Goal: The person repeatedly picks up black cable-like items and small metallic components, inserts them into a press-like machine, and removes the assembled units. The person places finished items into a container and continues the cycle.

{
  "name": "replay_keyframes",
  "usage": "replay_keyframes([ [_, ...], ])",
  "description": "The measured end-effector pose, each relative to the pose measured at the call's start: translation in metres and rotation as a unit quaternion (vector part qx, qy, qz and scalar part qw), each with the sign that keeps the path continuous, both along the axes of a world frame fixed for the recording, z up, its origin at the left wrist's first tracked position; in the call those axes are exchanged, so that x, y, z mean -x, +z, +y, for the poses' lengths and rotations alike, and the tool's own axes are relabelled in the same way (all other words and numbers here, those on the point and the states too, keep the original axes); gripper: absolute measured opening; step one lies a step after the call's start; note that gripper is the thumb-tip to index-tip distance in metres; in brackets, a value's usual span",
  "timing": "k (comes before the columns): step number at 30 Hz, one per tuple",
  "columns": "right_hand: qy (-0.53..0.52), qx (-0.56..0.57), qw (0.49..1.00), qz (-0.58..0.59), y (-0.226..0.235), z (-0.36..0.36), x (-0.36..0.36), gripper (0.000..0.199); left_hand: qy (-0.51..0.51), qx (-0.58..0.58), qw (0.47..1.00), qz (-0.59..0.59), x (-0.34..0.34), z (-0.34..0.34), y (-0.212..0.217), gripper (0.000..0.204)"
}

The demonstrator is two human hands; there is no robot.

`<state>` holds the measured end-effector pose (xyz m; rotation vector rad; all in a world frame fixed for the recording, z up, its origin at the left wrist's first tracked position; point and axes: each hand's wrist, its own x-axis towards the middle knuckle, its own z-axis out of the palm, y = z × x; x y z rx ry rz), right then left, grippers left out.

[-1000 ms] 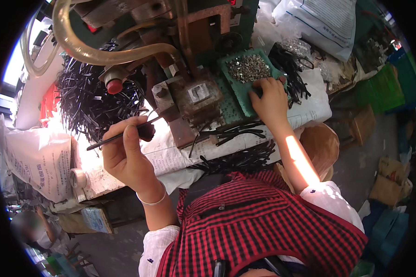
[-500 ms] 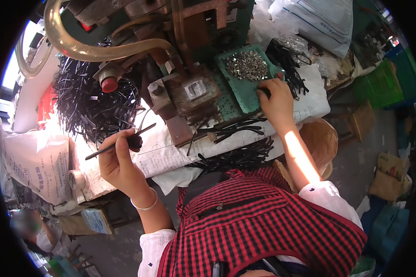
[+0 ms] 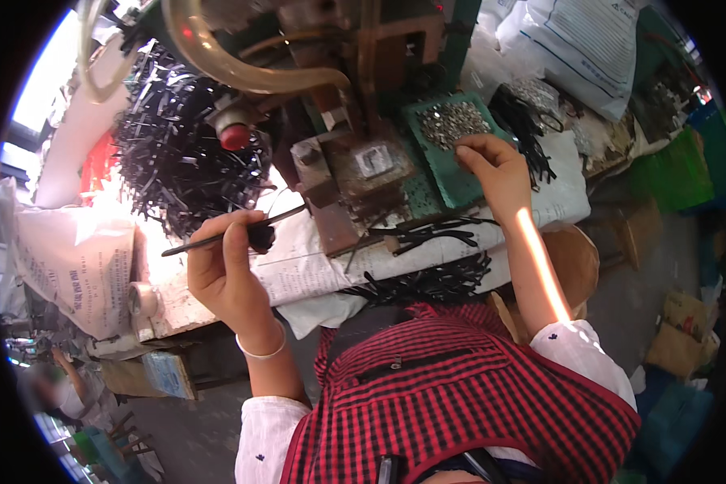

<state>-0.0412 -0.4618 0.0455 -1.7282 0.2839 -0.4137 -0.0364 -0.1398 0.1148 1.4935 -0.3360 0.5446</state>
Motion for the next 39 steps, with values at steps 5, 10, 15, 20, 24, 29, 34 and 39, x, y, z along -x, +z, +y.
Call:
replay_keyframes([
  [5, 0.056, 0.034, 0.987, -0.147, 0.048, 0.073, -0.017, 0.015, -0.037, 0.031, 0.995, -0.091, -0.022, -0.02, 0.03, 0.008],
  [10, 0.029, -0.031, 0.976, -0.213, 0.038, 0.105, -0.023, 0.037, -0.003, 0.031, 0.992, -0.12, -0.042, -0.042, 0.051, 0.011],
  [15, 0.046, -0.094, 0.975, -0.195, 0.049, 0.108, -0.022, 0.047, 0.002, 0.014, 0.991, -0.131, -0.044, -0.042, 0.052, 0.009],
  [20, 0.14, -0.05, 0.979, -0.14, 0.081, 0.099, 0.009, 0.059, -0.035, -0.068, 0.986, -0.15, -0.025, -0.036, 0.028, 0.013],
  [24, 0.063, 0.234, 0.953, -0.182, 0.039, 0.042, -0.02, 0.032, -0.054, -0.298, 0.903, -0.303, -0.007, -0.059, -0.004, 0.022],
  [29, 0.076, 0.399, 0.907, -0.106, -0.032, -0.018, 0.006, 0.032, -0.026, -0.346, 0.852, -0.393, -0.02, -0.081, -0.02, 0.023],
  [34, -0.122, 0.193, 0.962, -0.15, -0.006, -0.039, -0.011, 0.026, -0.009, -0.337, 0.856, -0.392, -0.018, -0.079, -0.024, 0.024],
  [39, -0.038, 0.403, 0.912, -0.063, -0.032, -0.039, 0.009, 0.019, -0.031, -0.335, 0.867, -0.368, -0.015, -0.079, -0.02, 0.027],
])
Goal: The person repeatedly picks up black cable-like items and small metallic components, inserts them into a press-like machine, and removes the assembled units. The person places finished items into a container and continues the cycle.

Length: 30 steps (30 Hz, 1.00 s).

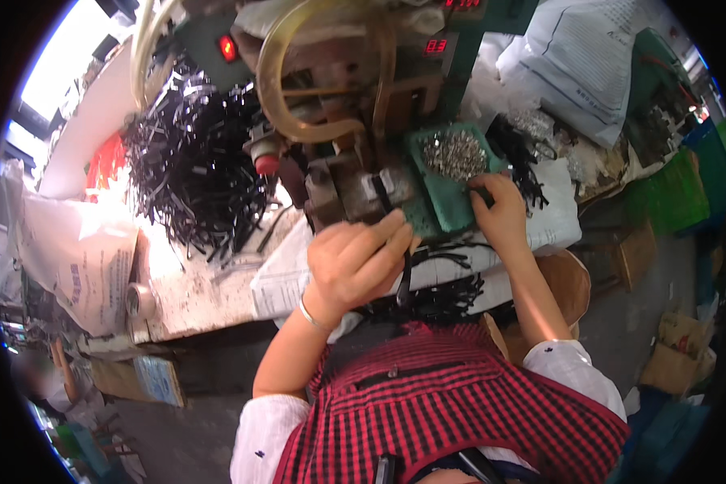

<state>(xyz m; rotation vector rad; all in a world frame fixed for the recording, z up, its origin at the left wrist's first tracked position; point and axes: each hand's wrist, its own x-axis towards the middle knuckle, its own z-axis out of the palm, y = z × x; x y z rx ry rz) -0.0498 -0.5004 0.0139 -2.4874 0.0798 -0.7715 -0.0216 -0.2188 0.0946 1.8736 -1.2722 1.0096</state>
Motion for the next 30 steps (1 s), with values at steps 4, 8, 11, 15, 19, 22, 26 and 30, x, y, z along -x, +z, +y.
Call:
replay_keyframes([
  [4, -0.058, 0.094, 0.994, 0.015, -0.007, 0.019, -0.008, 0.013, 0.011, 0.005, 1.0, 0.018, 0.003, 0.004, -0.002, 0.026],
  [8, -0.101, 0.123, 0.986, 0.057, -0.013, 0.017, -0.015, 0.013, 0.001, 0.024, 0.989, 0.144, 0.022, 0.01, -0.004, 0.036],
  [11, -0.075, -0.004, 0.997, 0.023, -0.012, 0.024, -0.007, 0.011, 0.093, -0.012, 0.988, 0.12, 0.041, 0.051, -0.021, 0.032],
  [15, -0.109, -0.185, 0.976, 0.039, -0.012, 0.016, 0.006, 0.013, 0.319, -0.059, 0.931, 0.169, 0.02, 0.142, -0.027, 0.013],
  [19, -0.055, -0.176, 0.982, 0.04, -0.007, 0.022, -0.006, 0.013, 0.368, -0.33, 0.851, 0.179, -0.01, 0.226, -0.08, 0.002],
  [22, -0.035, -0.167, 0.985, 0.01, -0.008, 0.034, -0.013, 0.014, 0.31, -0.302, 0.886, 0.165, -0.036, 0.244, -0.094, 0.006],
  [26, -0.025, -0.184, 0.983, 0.01, -0.002, 0.039, -0.012, 0.015, 0.368, -0.04, 0.92, 0.128, -0.053, 0.237, -0.042, 0.004],
  [30, -0.029, -0.133, 0.991, 0.011, 0.005, 0.033, -0.016, 0.014, 0.376, 0.184, 0.844, 0.335, -0.062, 0.245, -0.029, 0.016],
])
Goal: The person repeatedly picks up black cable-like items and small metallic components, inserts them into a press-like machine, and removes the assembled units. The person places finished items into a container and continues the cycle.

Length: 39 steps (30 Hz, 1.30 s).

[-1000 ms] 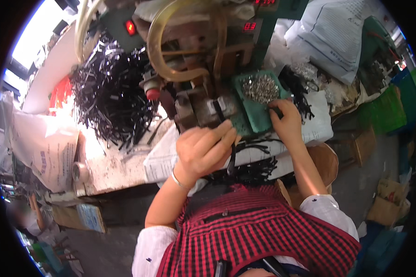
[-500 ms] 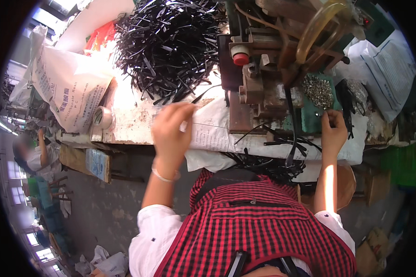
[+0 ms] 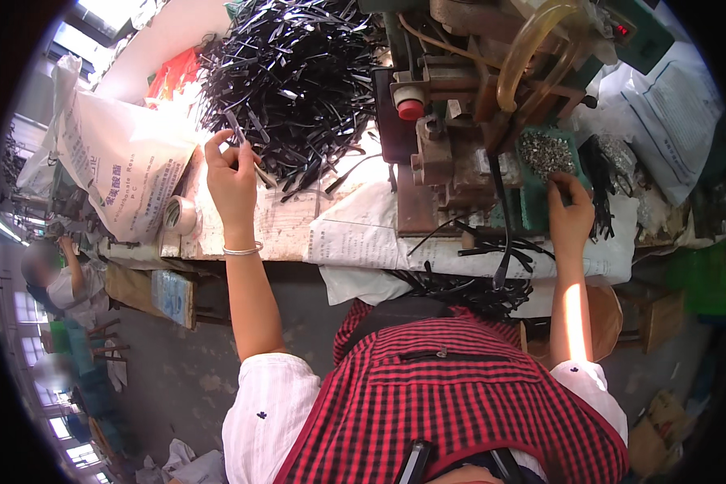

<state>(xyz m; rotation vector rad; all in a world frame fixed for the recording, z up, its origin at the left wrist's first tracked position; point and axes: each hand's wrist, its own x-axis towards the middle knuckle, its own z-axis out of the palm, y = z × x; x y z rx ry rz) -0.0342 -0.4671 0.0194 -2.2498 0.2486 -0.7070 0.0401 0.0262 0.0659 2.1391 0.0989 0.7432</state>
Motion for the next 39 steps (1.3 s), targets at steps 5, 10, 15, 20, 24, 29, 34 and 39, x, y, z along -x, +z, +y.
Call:
replay_keyframes([
  [5, -0.064, 0.167, 0.981, -0.069, -0.026, -0.03, 0.024, 0.012, -0.118, 0.201, 0.97, 0.067, 0.023, -0.015, -0.08, 0.033],
  [10, -0.099, 0.006, 0.994, -0.036, -0.014, -0.033, 0.059, 0.015, -0.082, 0.291, 0.952, 0.041, 0.058, -0.065, -0.04, 0.014],
  [15, 0.123, -0.007, 0.979, -0.163, 0.064, 0.039, 0.017, 0.019, -0.087, 0.178, 0.98, -0.034, 0.035, -0.101, 0.006, 0.02],
  [20, 0.12, -0.102, 0.969, -0.19, 0.065, 0.078, -0.034, 0.02, -0.188, 0.176, 0.966, 0.009, 0.016, -0.128, -0.044, 0.022],
  [24, 0.136, -0.248, 0.949, -0.14, 0.054, 0.098, -0.015, 0.031, -0.158, 0.301, 0.939, 0.04, 0.04, -0.137, -0.057, 0.013],
  [29, 0.189, -0.338, 0.913, -0.131, 0.053, 0.097, -0.022, 0.042, -0.2, 0.254, 0.938, -0.121, 0.052, -0.176, 0.021, 0.005],
  [34, 0.205, -0.413, 0.882, -0.098, 0.083, 0.109, -0.011, 0.046, -0.308, -0.121, 0.891, -0.312, 0.071, -0.2, 0.061, 0.029],
  [39, 0.283, -0.268, 0.921, -0.014, 0.109, 0.083, 0.015, 0.059, -0.381, -0.235, 0.827, -0.34, 0.064, -0.235, 0.037, 0.023],
])
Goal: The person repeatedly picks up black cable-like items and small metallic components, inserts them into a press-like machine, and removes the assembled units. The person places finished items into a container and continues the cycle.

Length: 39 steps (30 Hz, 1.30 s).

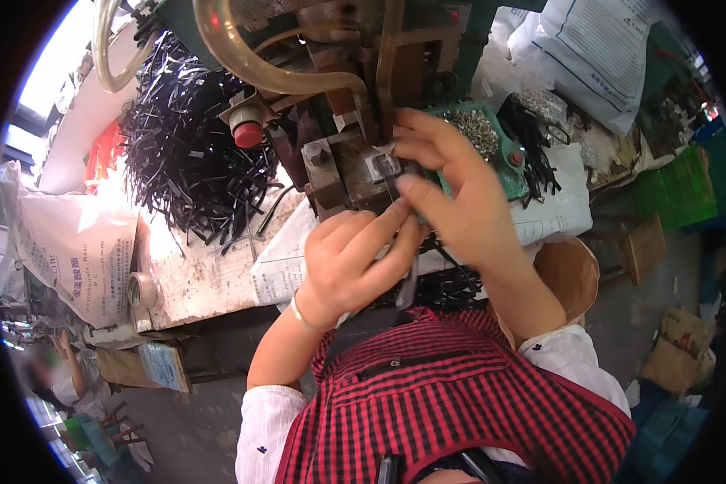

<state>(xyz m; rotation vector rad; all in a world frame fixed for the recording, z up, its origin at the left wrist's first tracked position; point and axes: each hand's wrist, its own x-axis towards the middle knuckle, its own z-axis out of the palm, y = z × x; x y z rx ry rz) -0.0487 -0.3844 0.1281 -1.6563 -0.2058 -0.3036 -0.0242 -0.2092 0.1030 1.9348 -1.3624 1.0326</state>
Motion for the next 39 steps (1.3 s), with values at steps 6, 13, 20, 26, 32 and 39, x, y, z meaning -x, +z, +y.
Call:
replay_keyframes([
  [6, -0.304, -0.024, 0.95, -0.071, -0.093, -0.107, -0.042, 0.037, -0.009, 0.004, 0.999, -0.045, -0.015, -0.008, -0.008, 0.022],
  [13, -0.241, 0.325, 0.908, 0.111, -0.109, -0.11, 0.008, 0.018, -0.01, 0.024, 1.0, -0.015, -0.013, -0.005, -0.014, 0.027],
  [20, -0.266, 0.474, 0.839, 0.019, -0.115, -0.098, -0.002, 0.007, 0.091, 0.083, 0.986, 0.109, 0.028, 0.034, -0.025, 0.032],
  [26, -0.327, 0.368, 0.866, 0.087, -0.108, -0.084, 0.0, 0.009, 0.532, 0.017, 0.811, 0.242, -0.017, 0.164, -0.07, 0.017],
  [32, -0.296, 0.201, 0.933, 0.023, -0.127, -0.091, -0.011, 0.01, 0.497, 0.075, 0.807, 0.31, -0.035, 0.188, -0.123, 0.015],
  [39, -0.282, 0.17, 0.943, 0.055, -0.12, -0.102, -0.003, 0.014, 0.3, 0.355, 0.757, 0.459, -0.029, 0.219, -0.043, 0.015],
])
